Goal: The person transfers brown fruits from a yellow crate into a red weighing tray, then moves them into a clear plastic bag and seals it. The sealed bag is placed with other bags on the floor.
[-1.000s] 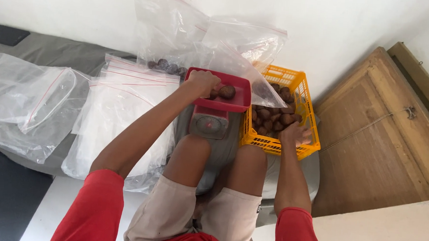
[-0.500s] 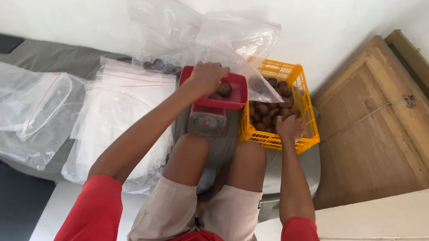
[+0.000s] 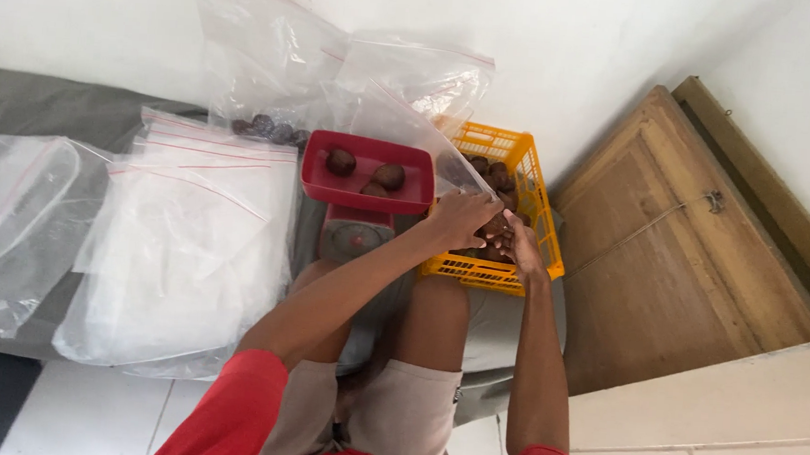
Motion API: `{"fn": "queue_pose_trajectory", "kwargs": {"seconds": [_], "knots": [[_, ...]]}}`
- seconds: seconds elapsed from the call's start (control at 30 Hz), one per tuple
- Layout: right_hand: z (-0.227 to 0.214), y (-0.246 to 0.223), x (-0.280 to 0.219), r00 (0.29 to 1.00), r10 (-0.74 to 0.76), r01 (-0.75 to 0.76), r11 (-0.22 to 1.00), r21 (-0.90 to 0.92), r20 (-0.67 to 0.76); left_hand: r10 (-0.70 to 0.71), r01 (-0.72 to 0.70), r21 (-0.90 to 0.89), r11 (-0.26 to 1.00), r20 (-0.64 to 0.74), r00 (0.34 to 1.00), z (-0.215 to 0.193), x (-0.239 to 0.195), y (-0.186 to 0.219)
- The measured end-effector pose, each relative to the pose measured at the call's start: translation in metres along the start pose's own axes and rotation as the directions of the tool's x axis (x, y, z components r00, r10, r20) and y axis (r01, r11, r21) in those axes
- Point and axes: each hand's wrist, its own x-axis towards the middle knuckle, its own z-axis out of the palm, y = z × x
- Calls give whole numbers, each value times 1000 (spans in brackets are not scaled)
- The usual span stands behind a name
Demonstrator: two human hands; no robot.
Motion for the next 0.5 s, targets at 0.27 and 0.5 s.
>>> {"fn": "queue_pose_trajectory", "kwargs": {"seconds": [0.27,0.5], "knots": [[-40,43,34,987,21,-54,976,211,156,-17,-7,-183,983,-131,991,27,12,9],[-23,3,7,945,49,-127,967,222,324,9,-73,-293,953,-215,977,-2,-16,-16]]}}
